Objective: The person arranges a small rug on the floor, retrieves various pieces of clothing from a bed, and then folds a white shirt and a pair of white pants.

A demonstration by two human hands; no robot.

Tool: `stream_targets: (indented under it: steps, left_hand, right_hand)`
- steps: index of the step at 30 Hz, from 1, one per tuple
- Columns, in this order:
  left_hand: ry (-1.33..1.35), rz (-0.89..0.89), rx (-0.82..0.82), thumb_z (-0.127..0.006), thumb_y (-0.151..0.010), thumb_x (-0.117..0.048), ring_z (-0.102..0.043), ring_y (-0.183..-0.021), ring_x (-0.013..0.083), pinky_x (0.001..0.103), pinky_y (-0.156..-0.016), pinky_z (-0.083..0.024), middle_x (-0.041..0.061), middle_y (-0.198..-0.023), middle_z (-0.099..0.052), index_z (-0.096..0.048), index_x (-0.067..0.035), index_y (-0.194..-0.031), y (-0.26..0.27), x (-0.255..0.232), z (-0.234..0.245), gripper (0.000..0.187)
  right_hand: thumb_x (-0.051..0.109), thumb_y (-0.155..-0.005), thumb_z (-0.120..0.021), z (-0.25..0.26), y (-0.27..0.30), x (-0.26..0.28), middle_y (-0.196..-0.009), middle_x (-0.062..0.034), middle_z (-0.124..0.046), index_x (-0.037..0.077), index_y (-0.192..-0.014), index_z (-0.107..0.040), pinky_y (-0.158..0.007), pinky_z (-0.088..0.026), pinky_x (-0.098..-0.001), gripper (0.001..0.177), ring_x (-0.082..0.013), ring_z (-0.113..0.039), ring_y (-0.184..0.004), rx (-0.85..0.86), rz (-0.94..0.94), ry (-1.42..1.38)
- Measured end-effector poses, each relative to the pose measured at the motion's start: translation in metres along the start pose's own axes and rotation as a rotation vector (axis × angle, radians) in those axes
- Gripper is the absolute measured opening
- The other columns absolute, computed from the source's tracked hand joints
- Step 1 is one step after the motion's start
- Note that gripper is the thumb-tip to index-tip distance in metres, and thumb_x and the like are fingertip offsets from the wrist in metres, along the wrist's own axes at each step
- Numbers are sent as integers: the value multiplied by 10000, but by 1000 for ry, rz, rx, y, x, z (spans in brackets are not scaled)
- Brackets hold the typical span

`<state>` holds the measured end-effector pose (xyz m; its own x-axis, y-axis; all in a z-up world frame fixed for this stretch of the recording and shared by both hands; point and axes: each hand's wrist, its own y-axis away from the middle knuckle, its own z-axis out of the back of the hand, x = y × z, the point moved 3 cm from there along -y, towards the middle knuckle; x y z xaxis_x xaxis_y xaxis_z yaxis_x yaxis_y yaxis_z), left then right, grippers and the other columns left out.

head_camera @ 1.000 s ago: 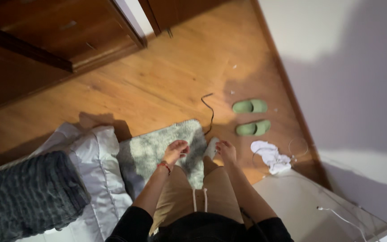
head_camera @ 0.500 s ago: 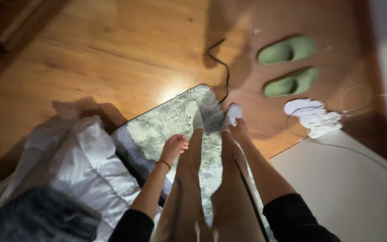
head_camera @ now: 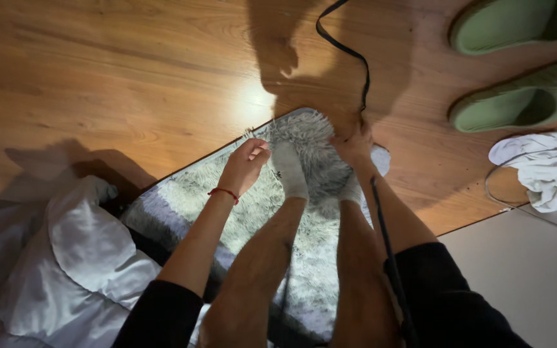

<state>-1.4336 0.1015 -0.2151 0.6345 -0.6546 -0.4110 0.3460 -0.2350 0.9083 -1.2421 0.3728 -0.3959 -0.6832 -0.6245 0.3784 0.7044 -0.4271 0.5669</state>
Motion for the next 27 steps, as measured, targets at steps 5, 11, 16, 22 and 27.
stream_targets:
  steps: [5, 11, 16, 22, 27]
  left_hand:
    - [-61, -92, -44, -688, -955, -229, -638, -1066, 258, 376, -919, -515, 164, -1204, -668, -579, -7, -1342, 57, -40, -23, 460]
    - [-444, -852, -180, -819, -732, -184, -504, -1340, 418, 471, -1127, -417, 220, -1428, -545, -501, -14, -1413, 188, -190, -71, 770]
    - [-373, -592, 115, -752, -880, -244, -583, -1277, 334, 417, -1069, -456, 182, -1342, -633, -540, -50, -1385, 237, -243, -115, 581]
    - [-395, -252, 85, -673, -929, -320, -728, -1012, 261, 371, -869, -561, 117, -1079, -763, -633, -62, -1259, 203, -173, -138, 420]
    - [-343, -7, 95, -641, -949, -349, -731, -998, 263, 361, -870, -562, 111, -1097, -754, -646, -83, -1255, 196, -80, -107, 405]
  right_hand:
    - [397, -930, -752, 66, 31, 47, -1202, -181, -713, -39, -1261, -652, -934, -545, -392, 556, -278, -661, -1118, 340, -436, -740]
    - [225, -1075, -669, 254, 124, 130, -1153, -115, -711, -57, -1208, -694, -988, -526, -335, 313, -189, -644, -1104, 268, 16, -1300]
    - [223, -1004, -641, 344, 174, 147, -1164, -102, -738, -18, -1229, -682, -963, -525, -310, 332, -163, -666, -1088, 306, -63, -1229]
    - [162, -953, -695, 259, 151, 68, -1136, -136, -748, -40, -1224, -668, -880, -545, -308, 339, -177, -675, -1009, 169, -249, -911]
    - [188, -889, -722, 184, 146, 49, -1143, -158, -696, 10, -1267, -653, -886, -504, -368, 424, -226, -636, -1022, 243, -235, -777]
